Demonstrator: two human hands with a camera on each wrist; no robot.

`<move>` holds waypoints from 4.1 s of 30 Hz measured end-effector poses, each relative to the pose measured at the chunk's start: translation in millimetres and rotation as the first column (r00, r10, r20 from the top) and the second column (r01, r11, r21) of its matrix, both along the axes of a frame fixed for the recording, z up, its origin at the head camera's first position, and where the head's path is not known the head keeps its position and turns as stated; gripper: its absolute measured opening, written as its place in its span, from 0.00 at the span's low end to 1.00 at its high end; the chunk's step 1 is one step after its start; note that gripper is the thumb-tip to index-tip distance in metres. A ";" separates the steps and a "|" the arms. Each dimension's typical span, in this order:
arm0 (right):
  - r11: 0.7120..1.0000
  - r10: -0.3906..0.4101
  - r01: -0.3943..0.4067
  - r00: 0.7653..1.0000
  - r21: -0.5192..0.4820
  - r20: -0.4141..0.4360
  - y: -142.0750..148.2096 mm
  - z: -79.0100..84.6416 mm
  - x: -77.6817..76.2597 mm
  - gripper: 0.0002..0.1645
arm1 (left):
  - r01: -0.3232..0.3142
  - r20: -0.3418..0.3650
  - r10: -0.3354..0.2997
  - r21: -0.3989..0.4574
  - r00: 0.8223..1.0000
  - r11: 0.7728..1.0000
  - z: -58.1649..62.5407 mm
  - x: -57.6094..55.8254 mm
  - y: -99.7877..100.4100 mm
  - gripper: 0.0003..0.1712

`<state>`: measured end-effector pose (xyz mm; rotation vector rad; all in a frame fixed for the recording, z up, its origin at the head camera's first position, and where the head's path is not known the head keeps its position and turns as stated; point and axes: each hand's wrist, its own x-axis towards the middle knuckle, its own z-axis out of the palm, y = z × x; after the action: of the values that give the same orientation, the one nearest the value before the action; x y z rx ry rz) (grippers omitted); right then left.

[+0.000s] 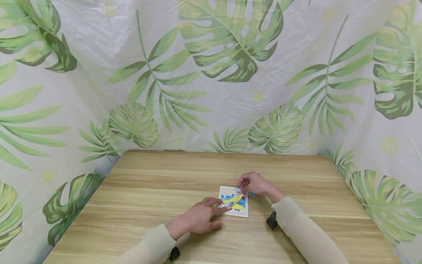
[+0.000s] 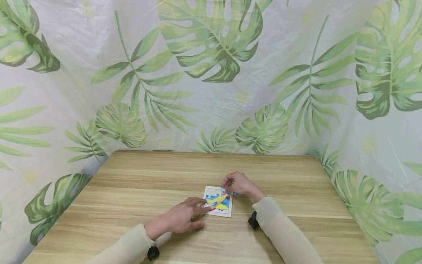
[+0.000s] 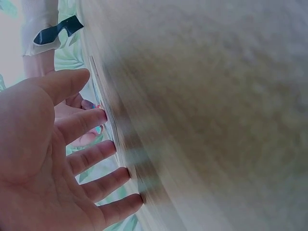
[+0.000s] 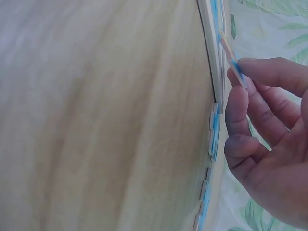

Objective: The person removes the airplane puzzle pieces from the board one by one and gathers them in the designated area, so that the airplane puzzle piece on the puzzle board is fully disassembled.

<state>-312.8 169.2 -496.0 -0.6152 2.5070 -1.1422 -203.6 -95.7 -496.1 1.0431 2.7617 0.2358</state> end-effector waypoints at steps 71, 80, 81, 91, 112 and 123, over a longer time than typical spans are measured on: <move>0.987 -0.162 0.162 0.987 0.003 0.011 86.8 12.0 -2.0 0.11 | 0.018 0.005 -0.018 0.007 1.000 1.000 -2.4 3.5 -6.0 0.36; 0.978 -0.209 0.209 0.978 -0.006 0.015 104.4 10.1 -1.5 0.10 | 0.018 0.005 -0.018 0.009 1.000 1.000 -0.8 4.4 -5.7 0.36; 0.978 -0.208 0.208 0.978 -0.008 0.011 106.4 9.5 -1.7 0.11 | 0.017 0.005 -0.017 0.009 1.000 1.000 -0.6 4.4 -5.7 0.36; 0.972 -0.235 0.234 0.972 0.016 0.016 122.6 3.1 -1.9 0.10 | 0.016 0.011 -0.016 0.010 1.000 1.000 -1.0 4.3 -5.6 0.35; 0.966 -0.249 0.249 0.968 0.061 -0.010 128.4 -5.7 1.0 0.10 | 0.011 0.011 -0.011 0.008 1.000 1.000 -3.0 2.8 -5.3 0.36; 0.975 -0.215 0.217 0.976 0.057 -0.040 129.6 -7.1 1.2 0.10 | 0.013 0.011 -0.014 0.003 1.000 1.000 -1.7 3.4 -4.9 0.36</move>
<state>-311.6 298.8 -503.1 -0.3544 2.6780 -1.1311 -200.2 -100.7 -497.7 1.0575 2.7444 0.2429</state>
